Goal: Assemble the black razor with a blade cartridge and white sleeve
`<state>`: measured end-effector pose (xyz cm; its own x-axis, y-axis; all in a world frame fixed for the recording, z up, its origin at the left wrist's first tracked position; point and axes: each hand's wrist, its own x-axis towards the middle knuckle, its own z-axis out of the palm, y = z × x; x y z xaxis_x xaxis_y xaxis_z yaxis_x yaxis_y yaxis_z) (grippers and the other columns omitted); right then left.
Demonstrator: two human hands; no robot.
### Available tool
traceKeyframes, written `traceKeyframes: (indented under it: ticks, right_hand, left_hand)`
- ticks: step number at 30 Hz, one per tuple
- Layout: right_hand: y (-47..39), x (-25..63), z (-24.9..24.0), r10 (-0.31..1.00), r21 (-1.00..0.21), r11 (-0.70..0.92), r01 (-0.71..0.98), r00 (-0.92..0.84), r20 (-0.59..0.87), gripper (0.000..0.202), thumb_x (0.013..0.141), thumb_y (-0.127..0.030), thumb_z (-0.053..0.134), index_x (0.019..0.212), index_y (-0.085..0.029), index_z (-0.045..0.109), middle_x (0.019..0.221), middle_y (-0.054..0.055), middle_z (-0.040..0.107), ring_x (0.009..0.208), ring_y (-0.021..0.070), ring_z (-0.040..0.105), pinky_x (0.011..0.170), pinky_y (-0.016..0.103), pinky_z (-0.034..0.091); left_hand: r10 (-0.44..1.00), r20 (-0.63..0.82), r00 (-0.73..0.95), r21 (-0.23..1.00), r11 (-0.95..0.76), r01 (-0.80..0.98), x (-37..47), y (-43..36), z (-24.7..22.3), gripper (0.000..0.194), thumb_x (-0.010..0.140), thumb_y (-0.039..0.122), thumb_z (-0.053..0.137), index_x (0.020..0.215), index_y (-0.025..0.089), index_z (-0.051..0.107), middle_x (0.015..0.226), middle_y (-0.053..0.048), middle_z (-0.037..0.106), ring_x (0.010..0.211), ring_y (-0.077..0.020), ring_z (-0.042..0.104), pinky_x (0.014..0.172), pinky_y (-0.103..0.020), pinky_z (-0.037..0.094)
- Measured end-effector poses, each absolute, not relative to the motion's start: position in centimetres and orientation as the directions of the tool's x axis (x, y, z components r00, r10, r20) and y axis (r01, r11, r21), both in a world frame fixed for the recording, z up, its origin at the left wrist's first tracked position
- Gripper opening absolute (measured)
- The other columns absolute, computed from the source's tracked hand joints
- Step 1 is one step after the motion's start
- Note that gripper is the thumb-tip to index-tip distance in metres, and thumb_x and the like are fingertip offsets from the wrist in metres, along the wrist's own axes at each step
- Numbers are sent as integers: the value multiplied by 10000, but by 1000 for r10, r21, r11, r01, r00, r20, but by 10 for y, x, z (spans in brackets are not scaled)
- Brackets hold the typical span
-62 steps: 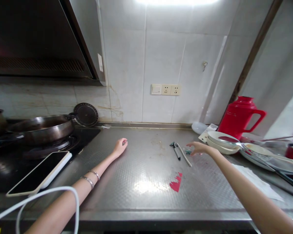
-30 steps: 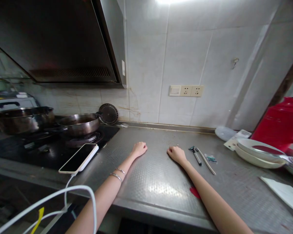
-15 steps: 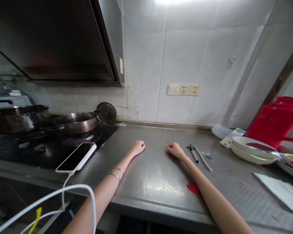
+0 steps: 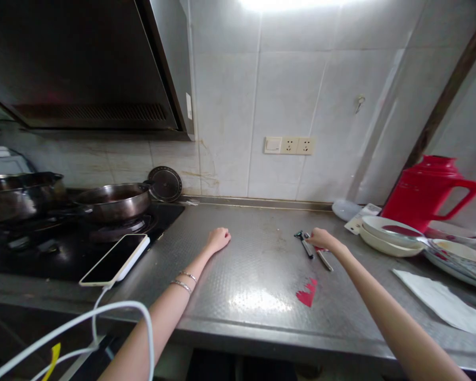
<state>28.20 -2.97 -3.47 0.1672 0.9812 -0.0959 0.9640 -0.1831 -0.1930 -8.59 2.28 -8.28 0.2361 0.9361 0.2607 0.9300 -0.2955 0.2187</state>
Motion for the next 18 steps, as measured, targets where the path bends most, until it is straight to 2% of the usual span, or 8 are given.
traceKeyframes:
  ticks: [5,13,18]
  right_hand:
    - [-37,275,-30,937,-171,-242,955,184,-297,252,737,-235,485,551,-103,591,439,57,547,371,109,480,407,223,363]
    - [-34,269,-37,927,-164,-216,962,150,-344,212,696,-205,529,519,-101,582,346,13,482,305,86,407,367,206,333]
    - [-31,264,-33,948,-204,-187,961,122,-295,254,715,-253,501,553,-93,612,429,62,565,335,100,455,385,213,366]
  left_hand:
    - [937,261,232,216,-291,932,-86,22,-82,268,816,296,402,781,186,643,854,-77,667,809,-181,597,657,-245,389]
    - [937,264,231,236,-295,926,-87,22,-83,278,815,313,399,777,191,646,853,-81,666,804,-183,596,671,-251,392]
    - [943,270,194,269,-267,925,-85,24,-84,257,788,313,426,744,192,649,829,-79,669,778,-182,594,658,-250,381]
